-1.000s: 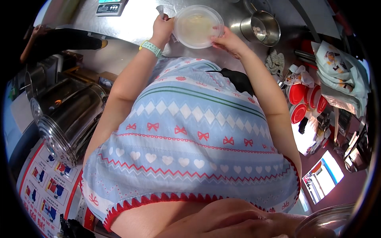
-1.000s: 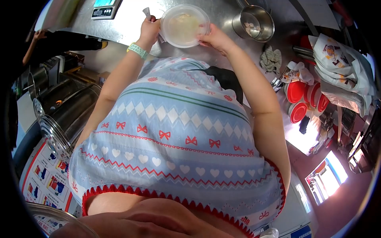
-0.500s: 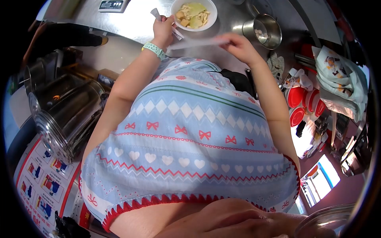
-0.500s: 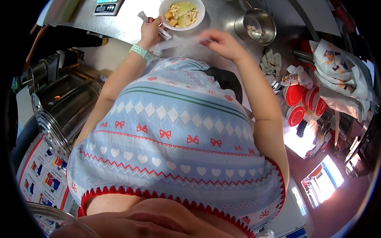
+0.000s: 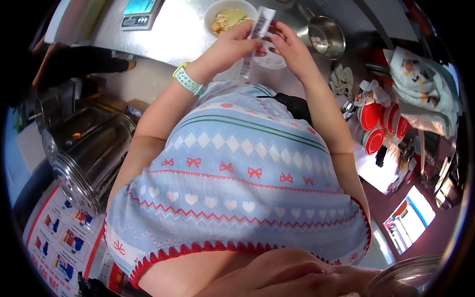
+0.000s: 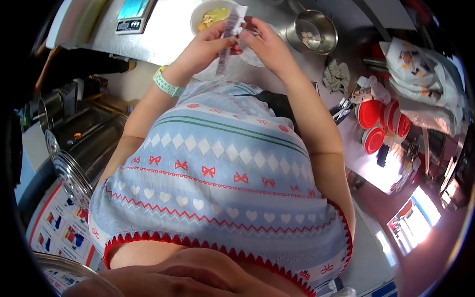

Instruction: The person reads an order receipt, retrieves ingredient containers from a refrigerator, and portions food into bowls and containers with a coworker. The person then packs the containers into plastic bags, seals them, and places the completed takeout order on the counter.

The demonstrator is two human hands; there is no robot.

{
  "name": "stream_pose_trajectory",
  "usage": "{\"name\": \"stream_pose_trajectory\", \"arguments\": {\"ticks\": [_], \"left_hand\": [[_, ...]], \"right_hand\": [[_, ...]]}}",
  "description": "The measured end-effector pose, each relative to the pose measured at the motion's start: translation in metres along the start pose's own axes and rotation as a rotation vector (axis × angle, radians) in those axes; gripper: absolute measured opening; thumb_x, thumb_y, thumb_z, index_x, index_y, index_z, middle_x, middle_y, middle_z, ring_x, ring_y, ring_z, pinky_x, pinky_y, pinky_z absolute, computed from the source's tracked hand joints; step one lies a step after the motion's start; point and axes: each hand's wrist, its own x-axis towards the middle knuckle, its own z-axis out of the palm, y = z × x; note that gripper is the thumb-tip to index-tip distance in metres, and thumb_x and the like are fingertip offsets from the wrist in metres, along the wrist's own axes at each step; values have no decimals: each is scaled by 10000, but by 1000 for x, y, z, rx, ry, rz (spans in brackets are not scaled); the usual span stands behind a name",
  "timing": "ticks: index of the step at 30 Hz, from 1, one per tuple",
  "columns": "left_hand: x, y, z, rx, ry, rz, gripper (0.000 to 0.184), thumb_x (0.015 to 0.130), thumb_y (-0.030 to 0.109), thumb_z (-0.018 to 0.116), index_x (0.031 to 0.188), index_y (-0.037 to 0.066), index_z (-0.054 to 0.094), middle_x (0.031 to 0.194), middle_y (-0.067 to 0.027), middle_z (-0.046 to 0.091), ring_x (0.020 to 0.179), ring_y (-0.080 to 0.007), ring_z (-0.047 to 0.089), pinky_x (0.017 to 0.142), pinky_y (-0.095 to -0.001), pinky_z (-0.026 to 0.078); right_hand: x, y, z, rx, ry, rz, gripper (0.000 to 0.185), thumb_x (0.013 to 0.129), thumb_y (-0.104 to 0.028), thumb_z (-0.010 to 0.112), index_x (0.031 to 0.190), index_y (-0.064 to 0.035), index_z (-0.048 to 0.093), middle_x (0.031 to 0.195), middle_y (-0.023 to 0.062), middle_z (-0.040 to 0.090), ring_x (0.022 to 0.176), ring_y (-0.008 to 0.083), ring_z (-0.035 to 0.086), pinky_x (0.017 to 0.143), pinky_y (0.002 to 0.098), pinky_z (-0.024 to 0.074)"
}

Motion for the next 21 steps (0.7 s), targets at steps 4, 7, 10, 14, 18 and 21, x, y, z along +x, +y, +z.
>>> {"name": "stream_pose_trajectory", "arguments": {"ticks": [4,7,10,14,18,21], "left_hand": [[3,22,42,87,-198,71,290,1019,134,432,1256,-26,478,1113,-98,603,982,-197,640,901,-331,541],[-4,35,54,41,-151,65,295,1011,126,446,1258,-33,470,1173,-132,606,973,-241,665,863,-326,555],[-1,29,51,31,-201,92,274,996,93,470,1252,-3,482,1157,-127,614,936,-234,674,820,-323,563],[-5,21,58,87,-208,210,287,983,64,487,1269,42,474,1133,-112,627,917,-191,663,782,-309,563],[-10,30,69,188,-227,246,348,981,57,491,1325,83,443,1051,-70,639,827,-117,617,726,-271,546],[-16,36,80,204,-199,266,388,982,65,495,1363,87,425,1036,-52,635,782,-96,593,696,-261,534]], "right_hand": [[-2,-43,-5,-291,41,21,346,990,-257,493,1183,7,608,1115,66,662,970,118,629,843,240,494],[-5,-53,-21,139,77,33,332,989,-206,480,1162,51,599,1170,115,656,945,161,654,834,316,532],[-15,-74,-32,282,86,-25,324,985,-199,489,1191,30,589,1165,128,653,980,187,656,841,336,532],[-17,-75,-41,228,208,-22,340,984,-220,488,1198,23,591,1072,120,670,977,197,653,890,340,524],[-30,-98,-29,348,258,28,332,982,-209,484,1195,22,593,1063,109,672,969,201,658,880,346,531],[-32,-96,-31,428,199,-46,347,985,-213,475,1218,22,581,1092,114,665,1009,216,651,902,355,524]]}}
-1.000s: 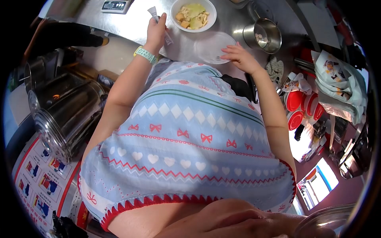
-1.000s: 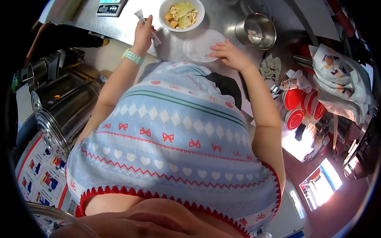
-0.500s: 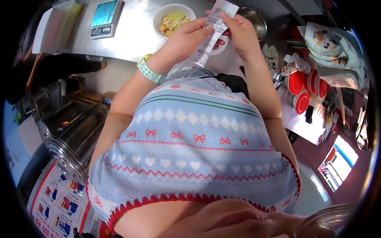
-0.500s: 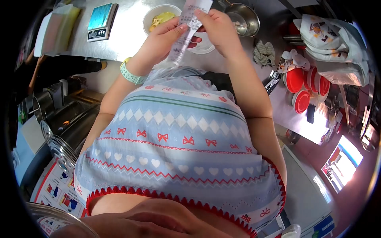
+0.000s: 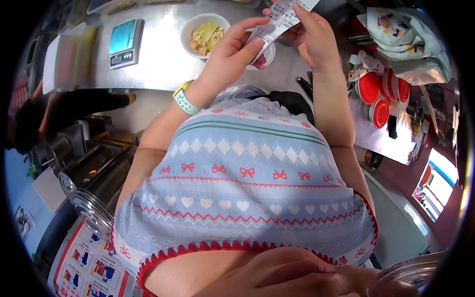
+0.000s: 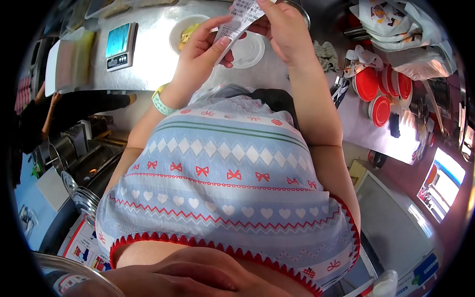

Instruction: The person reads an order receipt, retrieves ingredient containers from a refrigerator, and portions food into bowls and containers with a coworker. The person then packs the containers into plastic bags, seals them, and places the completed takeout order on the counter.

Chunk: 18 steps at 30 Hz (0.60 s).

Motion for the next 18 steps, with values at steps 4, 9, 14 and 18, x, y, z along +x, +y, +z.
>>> {"name": "stream_pose_trajectory", "arguments": {"ticks": [4,9,14,18], "left_hand": [[3,-2,1,25,4,9,446,969,59,511,1401,83,407,1178,-83,605,879,-113,593,724,-254,518],[2,74,-1,814,56,564,462,826,-2,610,1279,51,539,1370,-181,446,1151,-273,502,924,-366,457],[-47,205,1,1315,91,1545,423,824,104,569,1221,234,506,1308,-174,408,1114,-367,483,940,-538,464],[-85,233,-35,1414,488,1920,323,926,-8,433,1230,86,381,1198,-261,467,1040,-374,565,781,-464,599]], "right_hand": [[-6,1,5,-35,18,-28,299,976,-216,500,1101,30,616,976,98,677,856,176,661,783,308,539],[17,-30,-21,-48,155,-244,224,983,-211,507,1044,-1,555,916,94,643,796,179,639,753,346,546],[59,-124,-62,-296,303,-544,259,993,-259,454,1037,-31,568,771,43,600,581,132,572,530,271,518],[102,-173,-101,-327,272,-631,267,1003,-268,442,1052,-43,577,777,41,594,623,117,547,556,272,488]]}}
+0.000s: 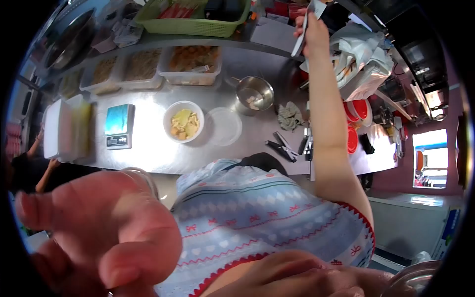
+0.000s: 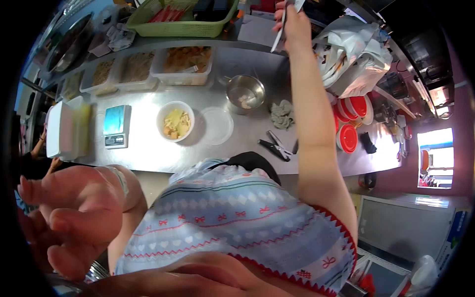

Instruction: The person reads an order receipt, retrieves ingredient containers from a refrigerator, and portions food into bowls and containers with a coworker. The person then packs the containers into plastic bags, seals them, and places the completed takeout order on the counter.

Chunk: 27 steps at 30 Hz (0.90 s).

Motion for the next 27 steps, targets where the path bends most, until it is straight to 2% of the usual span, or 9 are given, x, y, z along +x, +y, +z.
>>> {"name": "stream_pose_trajectory", "arguments": {"ticks": [1,5,8,11,14,16,20,23,27], "left_hand": [[-1,0,-1,12,3,1,322,924,-21,435,1225,74,376,1183,-268,480,1031,-373,577,768,-449,606],[-6,15,20,106,156,-73,282,932,-16,438,1199,53,381,1174,-287,511,1012,-350,614,814,-418,594],[-15,28,26,-63,-156,-296,175,927,58,463,1097,95,490,1221,-199,499,1078,-325,544,910,-407,483],[-45,55,11,-29,-434,-647,163,837,1,526,943,99,602,1155,-127,544,1059,-318,518,929,-410,424],[-86,68,1,-111,-522,-892,183,724,-87,531,811,45,624,1030,-123,611,1018,-308,541,906,-396,418],[-112,84,-12,-115,-572,-1069,188,698,-104,509,772,22,627,994,-115,622,1002,-291,548,892,-378,420],[-133,99,-29,-141,-651,-1112,190,784,-123,445,799,-6,595,1067,-124,601,1003,-238,535,830,-299,412],[-124,104,-24,-113,-591,-1161,194,703,-113,501,769,18,627,988,-106,624,980,-275,547,871,-355,423],[-121,106,-24,-118,-586,-1154,193,702,-114,496,763,15,626,984,-104,625,981,-272,547,860,-349,428]], "right_hand": [[14,-2,-1,72,14,14,256,1012,-266,440,1029,-52,579,728,18,579,569,88,509,502,275,463],[58,12,-21,-15,91,-30,286,984,-320,514,937,-48,589,720,24,588,562,94,506,517,280,471],[69,14,-20,-93,110,-88,311,971,-335,535,882,-42,592,718,31,607,564,104,531,522,283,480],[71,24,-29,-104,67,-152,325,970,-338,534,850,-43,598,731,40,628,578,115,560,533,281,491],[71,29,-35,-94,26,-164,283,969,-312,522,941,-40,595,842,75,644,700,137,596,616,283,503],[71,28,-28,-135,79,-122,298,971,-300,499,954,-21,603,795,74,642,645,149,601,579,288,506],[69,17,-25,-130,121,-38,317,966,-312,486,906,-23,602,685,56,605,518,145,551,477,280,462],[72,19,-31,-68,79,-14,329,962,-334,495,883,-33,603,657,46,589,479,139,524,439,270,437],[65,10,-22,54,52,-15,349,957,-356,516,922,-24,620,668,40,591,482,138,525,436,265,438]]}}
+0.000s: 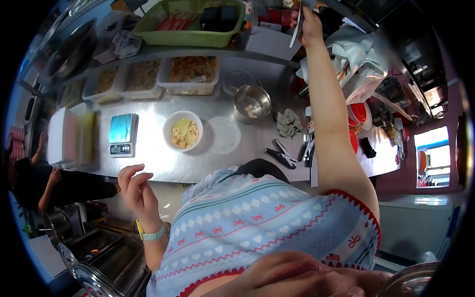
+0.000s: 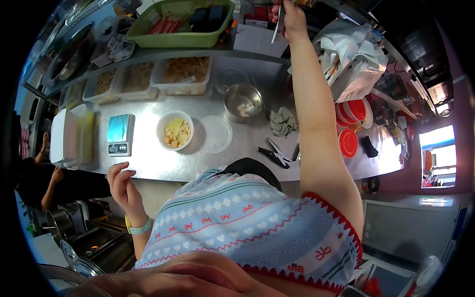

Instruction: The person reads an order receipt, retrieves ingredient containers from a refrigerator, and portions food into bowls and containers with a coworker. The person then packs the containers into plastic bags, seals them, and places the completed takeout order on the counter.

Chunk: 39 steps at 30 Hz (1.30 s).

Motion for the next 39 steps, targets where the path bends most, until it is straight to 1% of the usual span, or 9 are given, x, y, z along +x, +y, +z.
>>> {"name": "stream_pose_trajectory", "arguments": {"ticks": [11,19,24,28,30,32,33,36,39], "left_hand": [[-10,-1,3,-82,-18,-81,189,703,-114,474,755,1,615,977,-109,617,977,-263,544,856,-338,426],[-7,-6,8,-132,-33,-112,176,724,-108,472,759,-8,612,979,-111,611,968,-244,547,823,-313,428],[-4,-8,15,-158,-46,-127,170,740,-106,476,764,-7,612,976,-112,610,956,-237,557,806,-301,431],[-17,-38,22,-101,-52,-114,190,824,-113,433,825,-11,593,1030,-110,598,921,-180,553,746,-237,422],[-30,-65,31,-183,3,-237,151,835,-70,477,881,0,603,998,-101,602,955,-214,561,828,-297,450],[-69,-121,37,-329,-23,-620,139,873,-10,502,978,10,591,1006,-67,591,949,-152,545,854,-280,444],[-87,-137,38,-240,-32,-628,158,885,58,529,1022,2,586,1013,-51,590,944,-138,539,830,-258,439],[-86,-160,61,-70,-129,-736,320,887,192,621,1150,27,543,1111,-161,591,1009,-275,591,879,-375,472],[-90,-198,75,102,-115,-672,553,784,287,722,1193,-20,512,1161,-224,563,1066,-379,563,912,-428,467]], "right_hand": [[40,4,-7,42,46,-31,210,930,-256,584,1006,-64,625,768,9,615,576,116,540,489,266,433],[54,4,-16,-111,-95,-483,259,957,-150,499,1207,-87,523,1067,62,612,979,176,594,836,323,493],[-5,-29,1,361,-212,-96,343,931,-147,522,1260,-53,523,1122,88,631,987,209,614,862,325,494],[-123,11,7,-308,290,-513,202,947,-166,525,1070,-6,542,1021,90,562,963,190,527,868,297,428],[-192,63,-4,-534,8,-499,146,898,-96,572,1019,-20,541,986,102,558,899,199,551,831,309,453],[-262,94,10,-484,-541,240,183,884,-159,610,1020,-37,596,1002,104,603,902,202,603,819,307,474],[-292,125,0,-649,-711,292,267,885,-186,609,1112,-44,607,1013,105,643,850,215,620,805,306,487],[-311,183,-19,-688,-714,718,282,920,-223,579,1129,-38,619,867,63,657,743,138,599,670,295,499],[-309,193,23,-590,-728,848,430,953,-282,545,1294,-27,483,1056,100,592,816,176,624,676,290,536]]}}
